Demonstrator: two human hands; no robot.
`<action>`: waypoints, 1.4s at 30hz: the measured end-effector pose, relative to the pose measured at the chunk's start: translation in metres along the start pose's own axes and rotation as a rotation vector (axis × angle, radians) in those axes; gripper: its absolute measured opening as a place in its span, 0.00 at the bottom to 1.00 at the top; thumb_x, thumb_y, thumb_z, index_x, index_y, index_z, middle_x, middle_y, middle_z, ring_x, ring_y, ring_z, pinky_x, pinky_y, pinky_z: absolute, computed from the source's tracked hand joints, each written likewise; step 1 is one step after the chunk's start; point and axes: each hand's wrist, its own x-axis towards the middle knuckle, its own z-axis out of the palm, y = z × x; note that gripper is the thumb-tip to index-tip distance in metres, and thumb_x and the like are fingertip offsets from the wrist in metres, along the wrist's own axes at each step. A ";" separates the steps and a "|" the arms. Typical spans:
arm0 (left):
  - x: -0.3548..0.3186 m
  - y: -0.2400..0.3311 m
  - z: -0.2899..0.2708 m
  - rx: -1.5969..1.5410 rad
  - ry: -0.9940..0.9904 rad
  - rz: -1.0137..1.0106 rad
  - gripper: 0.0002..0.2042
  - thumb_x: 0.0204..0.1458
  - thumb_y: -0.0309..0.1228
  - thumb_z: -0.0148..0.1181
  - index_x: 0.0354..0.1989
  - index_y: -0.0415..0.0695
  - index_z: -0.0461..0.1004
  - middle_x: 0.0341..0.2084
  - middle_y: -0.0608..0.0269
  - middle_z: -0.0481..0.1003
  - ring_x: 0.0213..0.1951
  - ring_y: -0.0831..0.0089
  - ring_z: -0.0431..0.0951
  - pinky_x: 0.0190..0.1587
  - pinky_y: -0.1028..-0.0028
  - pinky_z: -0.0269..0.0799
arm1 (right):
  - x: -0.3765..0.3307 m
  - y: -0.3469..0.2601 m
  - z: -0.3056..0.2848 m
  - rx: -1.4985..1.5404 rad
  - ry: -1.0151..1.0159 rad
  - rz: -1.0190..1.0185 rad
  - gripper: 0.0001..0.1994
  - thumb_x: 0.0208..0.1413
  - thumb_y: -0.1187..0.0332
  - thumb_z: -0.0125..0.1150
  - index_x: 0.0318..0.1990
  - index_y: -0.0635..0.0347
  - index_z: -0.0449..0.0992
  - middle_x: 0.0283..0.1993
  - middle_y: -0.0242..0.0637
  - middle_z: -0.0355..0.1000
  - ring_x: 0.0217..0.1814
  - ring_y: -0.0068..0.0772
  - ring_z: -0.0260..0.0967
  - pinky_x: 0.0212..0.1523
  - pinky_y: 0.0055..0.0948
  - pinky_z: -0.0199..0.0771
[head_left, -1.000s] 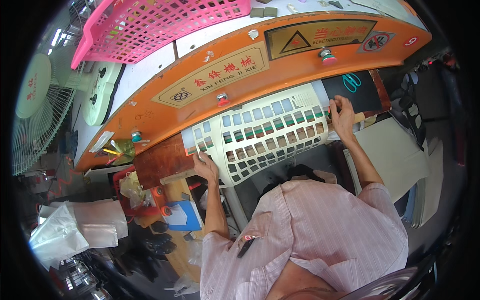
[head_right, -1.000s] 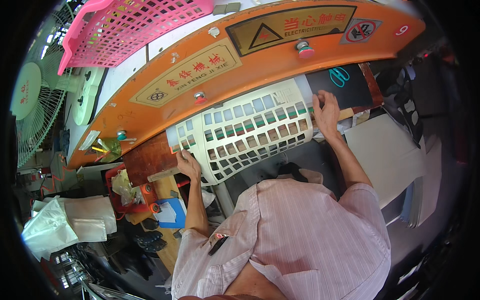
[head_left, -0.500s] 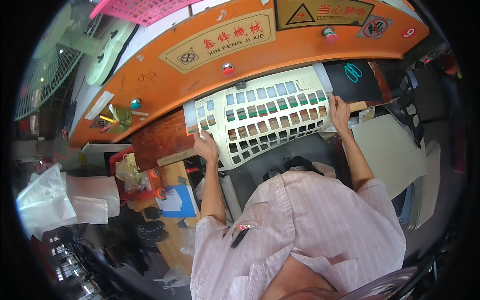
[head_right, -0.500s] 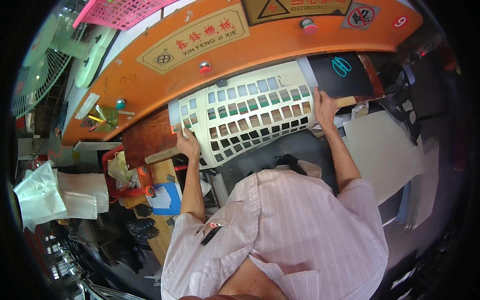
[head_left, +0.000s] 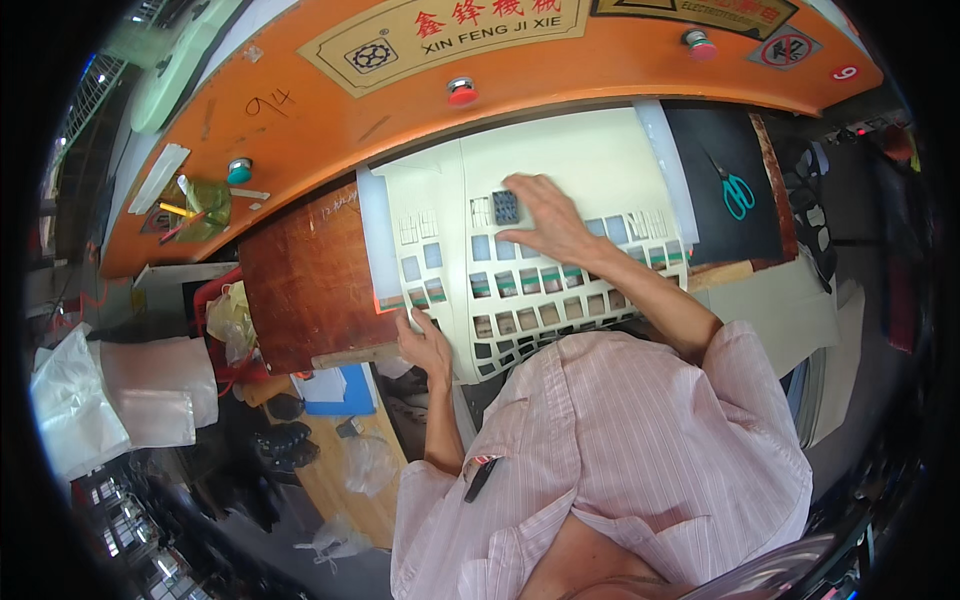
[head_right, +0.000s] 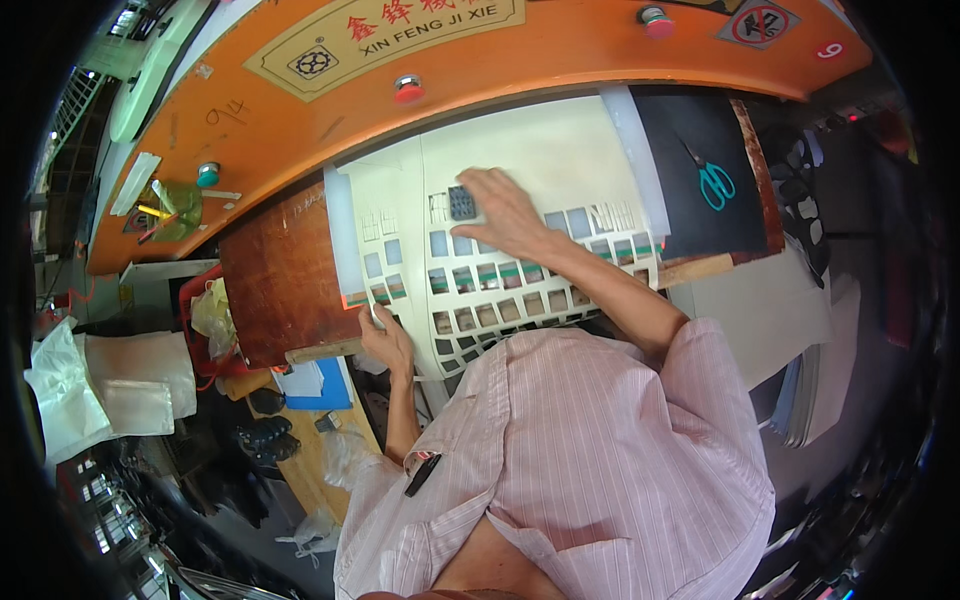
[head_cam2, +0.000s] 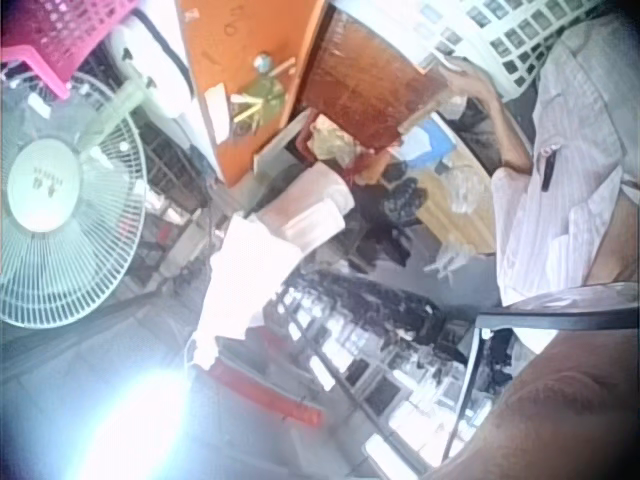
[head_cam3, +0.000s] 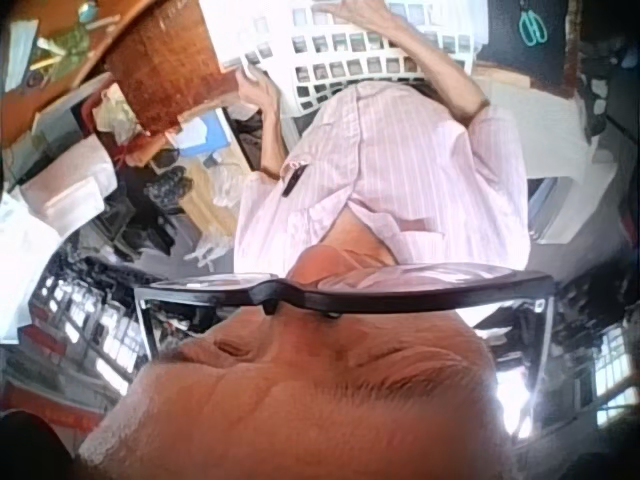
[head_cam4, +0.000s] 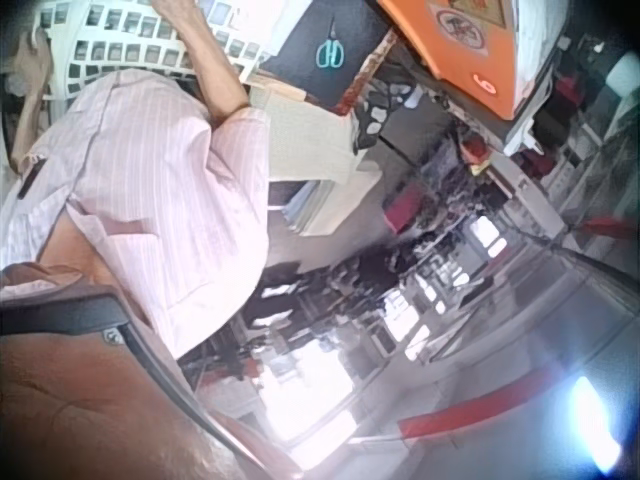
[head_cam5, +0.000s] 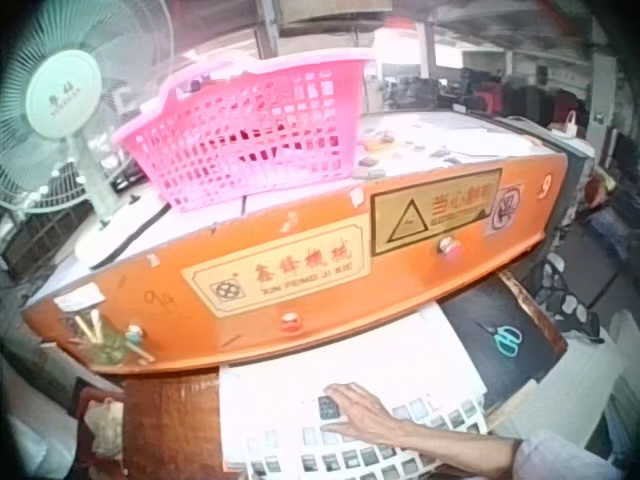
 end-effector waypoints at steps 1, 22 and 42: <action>-0.004 -0.002 -0.002 -0.001 -0.006 -0.024 0.17 0.67 0.38 0.56 0.50 0.35 0.78 0.32 0.43 0.82 0.36 0.43 0.81 0.41 0.52 0.71 | 0.005 -0.001 0.009 -0.003 -0.093 0.060 0.37 0.48 0.57 0.79 0.62 0.68 0.71 0.62 0.50 0.73 0.64 0.54 0.67 0.66 0.46 0.69; -0.020 -0.015 0.009 -0.005 -0.071 -0.246 0.16 0.69 0.33 0.55 0.53 0.31 0.76 0.35 0.50 0.82 0.34 0.67 0.79 0.40 0.68 0.75 | -0.002 0.077 -0.001 1.081 -0.133 0.748 0.27 0.66 0.62 0.68 0.66 0.68 0.72 0.59 0.41 0.77 0.59 0.29 0.72 0.62 0.32 0.72; 0.010 0.175 0.103 -0.481 -0.741 0.072 0.09 0.64 0.28 0.63 0.42 0.32 0.80 0.28 0.51 0.81 0.27 0.66 0.81 0.32 0.69 0.76 | -0.013 0.077 0.001 1.068 0.008 0.604 0.24 0.68 0.66 0.65 0.66 0.69 0.72 0.57 0.41 0.78 0.58 0.26 0.74 0.60 0.30 0.75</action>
